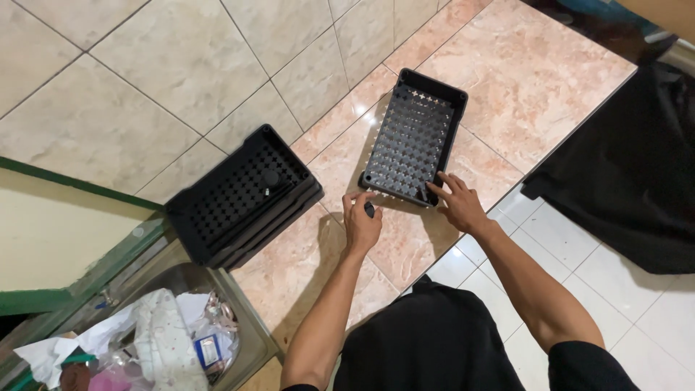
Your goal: The person assembles a small black rolling storage cart on a tiled floor. They attach caster wheels to a side frame, snap side panels onto the frame, insert perforated plastic baskets, and press parts together by hand to build up the cart.
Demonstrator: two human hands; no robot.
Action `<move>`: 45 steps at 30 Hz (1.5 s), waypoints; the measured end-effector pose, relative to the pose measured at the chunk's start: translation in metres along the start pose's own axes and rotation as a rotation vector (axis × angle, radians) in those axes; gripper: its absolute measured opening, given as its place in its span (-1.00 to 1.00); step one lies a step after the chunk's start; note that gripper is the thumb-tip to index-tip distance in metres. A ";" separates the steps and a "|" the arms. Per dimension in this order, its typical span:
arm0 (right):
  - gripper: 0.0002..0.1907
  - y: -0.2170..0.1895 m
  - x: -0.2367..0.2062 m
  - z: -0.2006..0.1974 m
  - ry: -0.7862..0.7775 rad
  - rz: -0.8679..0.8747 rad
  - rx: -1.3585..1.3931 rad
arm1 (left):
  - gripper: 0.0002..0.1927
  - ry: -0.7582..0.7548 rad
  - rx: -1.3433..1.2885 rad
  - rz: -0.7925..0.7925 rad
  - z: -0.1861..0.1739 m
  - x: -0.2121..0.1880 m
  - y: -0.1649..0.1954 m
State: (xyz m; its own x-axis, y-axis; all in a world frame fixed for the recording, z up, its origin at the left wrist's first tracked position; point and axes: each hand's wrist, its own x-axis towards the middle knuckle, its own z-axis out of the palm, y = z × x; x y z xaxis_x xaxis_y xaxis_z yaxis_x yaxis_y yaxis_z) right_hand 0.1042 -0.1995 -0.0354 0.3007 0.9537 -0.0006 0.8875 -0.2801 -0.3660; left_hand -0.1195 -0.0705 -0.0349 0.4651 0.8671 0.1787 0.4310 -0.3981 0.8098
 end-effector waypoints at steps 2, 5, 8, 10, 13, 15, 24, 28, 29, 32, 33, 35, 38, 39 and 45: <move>-0.41 0.007 0.006 0.002 -0.016 -0.046 -0.075 | -0.52 0.013 0.008 0.005 0.008 0.004 0.002; -0.59 0.019 0.016 0.003 -0.042 -0.176 -0.189 | -0.44 0.017 0.020 -0.006 0.020 0.010 0.003; -0.66 0.027 0.025 -0.001 -0.083 -0.276 -0.248 | -0.39 0.007 0.002 -0.053 0.027 0.014 0.002; -0.68 0.029 0.030 -0.003 -0.078 -0.341 -0.251 | -0.39 0.013 -0.014 -0.083 0.029 0.015 0.002; -0.71 0.024 0.039 -0.007 -0.002 -0.434 -0.211 | -0.42 0.057 -0.025 -0.081 0.033 0.014 -0.001; -0.76 0.015 0.045 -0.009 0.040 -0.455 -0.146 | -0.45 0.093 -0.016 -0.063 0.034 0.011 -0.001; -0.77 -0.027 0.072 -0.011 0.139 -0.585 -0.099 | -0.42 0.208 -0.113 -0.154 0.028 0.010 -0.008; -0.77 -0.042 0.091 -0.019 0.118 -0.621 -0.082 | -0.38 0.236 -0.149 -0.136 0.018 0.016 -0.015; -0.77 -0.046 0.096 -0.021 0.099 -0.624 -0.068 | -0.37 0.243 -0.170 -0.150 0.016 0.018 -0.017; -0.80 -0.061 0.108 -0.027 0.069 -0.627 -0.034 | -0.34 0.231 -0.182 -0.173 0.009 0.021 -0.019; -0.81 -0.065 0.113 -0.030 0.070 -0.625 -0.027 | -0.33 0.221 -0.180 -0.170 0.007 0.022 -0.019; -0.78 -0.074 0.122 -0.034 0.020 -0.581 -0.051 | -0.30 0.175 -0.162 -0.224 0.003 0.023 -0.019; -0.74 -0.086 0.138 -0.039 0.059 -0.610 -0.037 | -0.26 0.153 -0.169 -0.202 -0.002 0.023 -0.018; -0.73 -0.089 0.143 -0.041 0.086 -0.634 -0.022 | -0.25 0.152 -0.178 -0.182 -0.003 0.023 -0.018; -0.73 -0.111 0.160 -0.046 -0.078 -0.534 0.057 | -0.21 0.155 -0.214 -0.230 -0.005 0.024 -0.014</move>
State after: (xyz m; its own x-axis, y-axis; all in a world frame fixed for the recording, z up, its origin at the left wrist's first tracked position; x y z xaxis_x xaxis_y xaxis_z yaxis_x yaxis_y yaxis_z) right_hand 0.0700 -0.0208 0.0479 -0.2159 0.9675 0.1315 0.8887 0.2505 -0.3839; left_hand -0.1179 -0.0424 -0.0396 0.2442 0.9685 0.0477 0.3309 -0.1294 0.9348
